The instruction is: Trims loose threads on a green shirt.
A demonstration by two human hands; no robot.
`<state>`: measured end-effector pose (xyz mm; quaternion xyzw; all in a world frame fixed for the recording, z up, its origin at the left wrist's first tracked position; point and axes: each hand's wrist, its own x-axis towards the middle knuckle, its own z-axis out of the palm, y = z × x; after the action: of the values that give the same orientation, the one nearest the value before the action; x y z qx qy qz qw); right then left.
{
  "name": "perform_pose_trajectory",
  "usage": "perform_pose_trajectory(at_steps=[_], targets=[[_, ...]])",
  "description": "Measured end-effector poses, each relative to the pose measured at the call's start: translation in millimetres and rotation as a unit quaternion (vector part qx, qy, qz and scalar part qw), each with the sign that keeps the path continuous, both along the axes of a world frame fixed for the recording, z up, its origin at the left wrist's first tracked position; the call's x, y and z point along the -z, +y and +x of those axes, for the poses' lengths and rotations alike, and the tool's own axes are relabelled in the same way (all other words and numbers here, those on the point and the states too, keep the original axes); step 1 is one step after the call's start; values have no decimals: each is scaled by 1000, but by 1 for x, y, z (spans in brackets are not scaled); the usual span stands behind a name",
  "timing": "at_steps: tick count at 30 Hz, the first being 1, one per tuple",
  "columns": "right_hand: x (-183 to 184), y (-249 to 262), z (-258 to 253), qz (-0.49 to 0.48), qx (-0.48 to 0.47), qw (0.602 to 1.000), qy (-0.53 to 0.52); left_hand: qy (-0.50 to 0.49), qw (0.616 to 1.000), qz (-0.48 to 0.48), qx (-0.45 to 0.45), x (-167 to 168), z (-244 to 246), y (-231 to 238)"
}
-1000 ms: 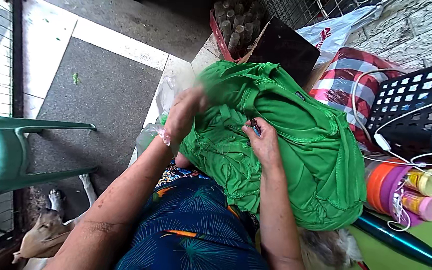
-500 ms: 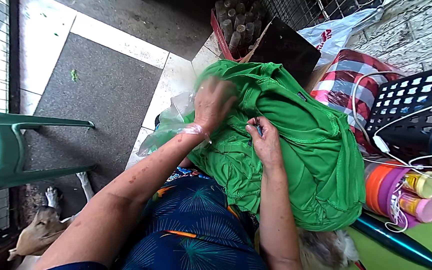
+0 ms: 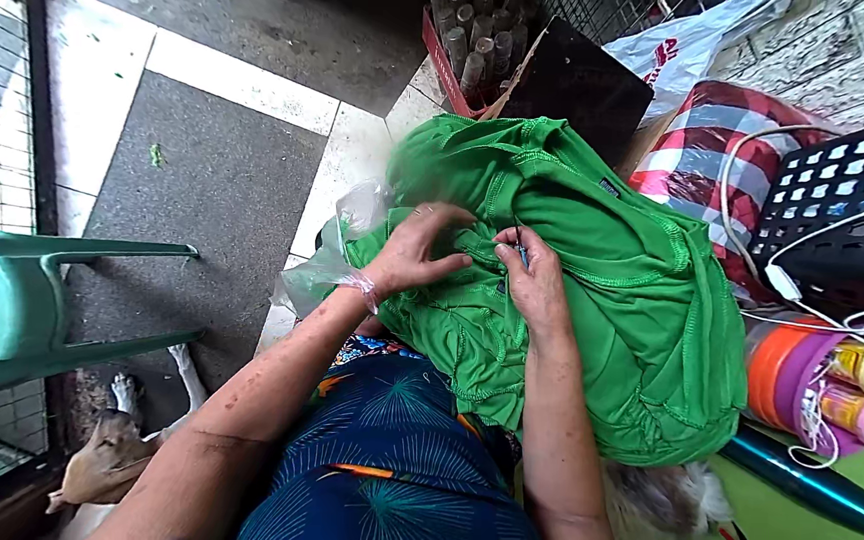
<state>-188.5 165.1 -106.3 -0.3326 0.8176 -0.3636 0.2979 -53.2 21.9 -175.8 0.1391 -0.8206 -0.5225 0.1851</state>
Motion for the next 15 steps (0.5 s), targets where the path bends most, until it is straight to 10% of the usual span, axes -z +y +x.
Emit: perform_pose_trajectory(at_steps=[7,15], targets=[[11,-1,5,-33,41,996,75,-11,964,255,68,6,-15,6],[11,0,6,-10,-45,991,125,-10,949,313,26,8,-14,11]])
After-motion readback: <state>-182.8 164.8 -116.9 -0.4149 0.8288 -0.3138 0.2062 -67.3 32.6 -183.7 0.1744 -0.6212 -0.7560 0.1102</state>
